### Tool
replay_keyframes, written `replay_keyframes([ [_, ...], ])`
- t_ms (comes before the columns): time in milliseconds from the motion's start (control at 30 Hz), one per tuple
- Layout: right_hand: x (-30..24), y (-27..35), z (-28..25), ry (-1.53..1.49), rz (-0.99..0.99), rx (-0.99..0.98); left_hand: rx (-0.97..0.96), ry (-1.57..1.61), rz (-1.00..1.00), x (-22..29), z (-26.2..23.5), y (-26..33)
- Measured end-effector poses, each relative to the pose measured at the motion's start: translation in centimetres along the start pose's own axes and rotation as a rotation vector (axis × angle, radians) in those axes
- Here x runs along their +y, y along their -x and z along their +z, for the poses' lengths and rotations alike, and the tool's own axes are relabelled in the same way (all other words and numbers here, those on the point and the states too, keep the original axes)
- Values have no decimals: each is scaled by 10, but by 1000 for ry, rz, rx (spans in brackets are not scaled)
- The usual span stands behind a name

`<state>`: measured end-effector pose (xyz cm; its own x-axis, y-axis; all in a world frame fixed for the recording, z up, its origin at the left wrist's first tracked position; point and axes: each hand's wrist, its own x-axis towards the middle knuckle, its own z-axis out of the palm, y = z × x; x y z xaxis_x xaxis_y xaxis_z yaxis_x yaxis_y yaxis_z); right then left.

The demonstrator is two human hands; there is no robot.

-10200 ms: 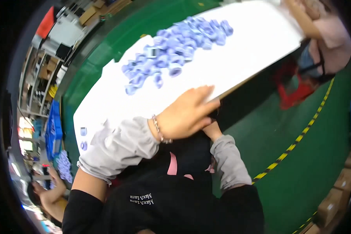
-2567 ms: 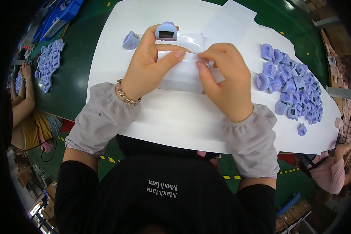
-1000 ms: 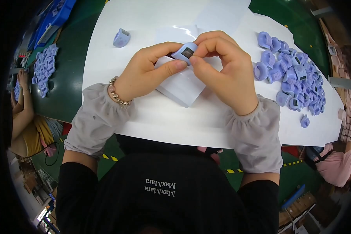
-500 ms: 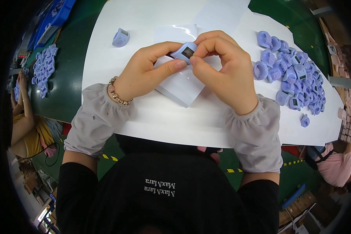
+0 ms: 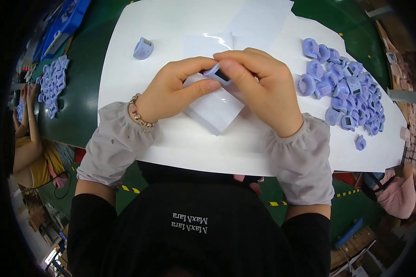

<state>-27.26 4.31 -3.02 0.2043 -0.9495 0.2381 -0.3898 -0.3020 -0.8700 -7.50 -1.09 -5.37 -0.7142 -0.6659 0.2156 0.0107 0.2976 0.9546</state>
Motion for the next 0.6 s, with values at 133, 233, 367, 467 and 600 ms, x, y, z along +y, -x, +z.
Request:
replay_keyframes([
  [133,-9,2,6,-176,87,99,100,26,-14,3,4,1],
  [233,-18,1,-1,187,59,80,142,-181,108,11,-7,2],
  [367,-16,12,-55,625,334,530,503,-462,206,10,-66,-5],
  [467,-28,16,-73,860,440,707,586,-764,117,15,-98,0],
  [600,-15,2,-32,688,106,661,366,-1135,-238,8,-102,15],
])
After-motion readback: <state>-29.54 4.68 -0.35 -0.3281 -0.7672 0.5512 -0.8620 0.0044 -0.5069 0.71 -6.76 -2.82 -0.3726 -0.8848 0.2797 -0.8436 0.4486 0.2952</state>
